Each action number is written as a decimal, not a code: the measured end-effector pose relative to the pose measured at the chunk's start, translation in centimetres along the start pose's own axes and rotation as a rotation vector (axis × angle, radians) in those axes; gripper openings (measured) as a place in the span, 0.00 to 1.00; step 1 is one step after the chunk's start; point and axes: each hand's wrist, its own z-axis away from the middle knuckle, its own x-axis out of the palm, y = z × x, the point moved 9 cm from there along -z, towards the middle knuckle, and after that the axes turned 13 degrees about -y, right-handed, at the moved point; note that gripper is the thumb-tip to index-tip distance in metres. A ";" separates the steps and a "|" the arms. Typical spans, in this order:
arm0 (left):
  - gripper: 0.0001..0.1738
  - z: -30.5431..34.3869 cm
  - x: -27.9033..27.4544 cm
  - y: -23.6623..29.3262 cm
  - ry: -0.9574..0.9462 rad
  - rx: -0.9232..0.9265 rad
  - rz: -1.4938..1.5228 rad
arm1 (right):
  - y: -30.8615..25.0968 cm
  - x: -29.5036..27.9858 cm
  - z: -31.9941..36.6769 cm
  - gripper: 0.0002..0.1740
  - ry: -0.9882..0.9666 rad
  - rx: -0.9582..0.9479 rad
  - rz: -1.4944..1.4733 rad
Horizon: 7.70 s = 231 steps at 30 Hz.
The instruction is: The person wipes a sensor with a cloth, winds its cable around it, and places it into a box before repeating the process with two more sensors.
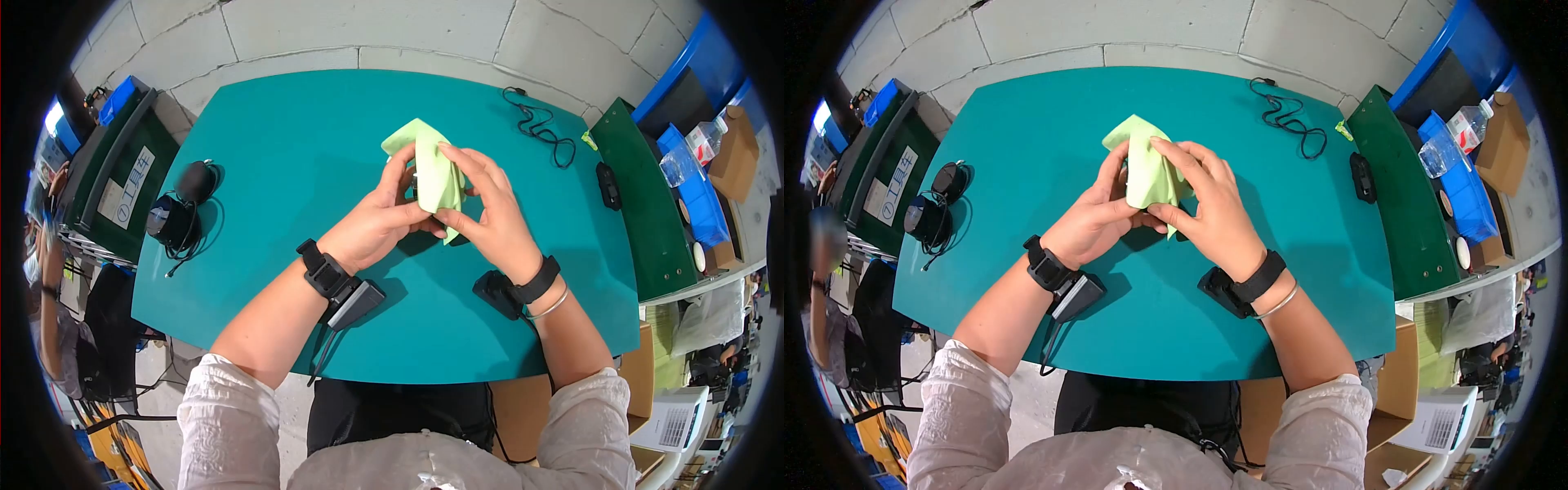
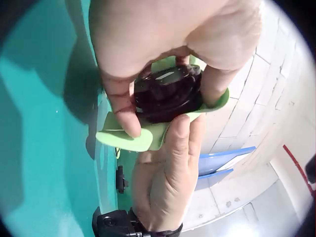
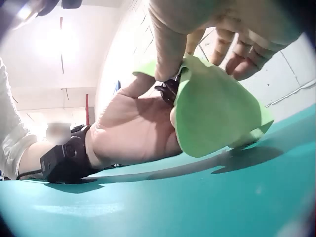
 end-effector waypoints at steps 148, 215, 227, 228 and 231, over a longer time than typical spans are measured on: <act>0.37 0.7 -3.8 2.0 -0.051 0.195 0.778 | 9.6 -3.3 2.2 0.12 -0.102 0.613 0.054; 0.32 0.7 -1.7 0.5 0.228 -0.009 0.069 | -3.9 -0.5 0.4 0.27 0.027 -0.228 0.153; 0.36 -0.1 1.8 1.4 0.017 0.061 -0.115 | 1.1 -2.4 1.0 0.30 0.256 0.036 -0.202; 0.36 -0.2 1.9 1.6 0.046 0.014 -0.189 | 1.8 -1.9 1.1 0.26 0.241 0.121 -0.594; 0.35 0.0 0.7 1.5 0.157 -0.033 -0.271 | 1.2 -1.2 0.9 0.23 0.222 0.107 -0.516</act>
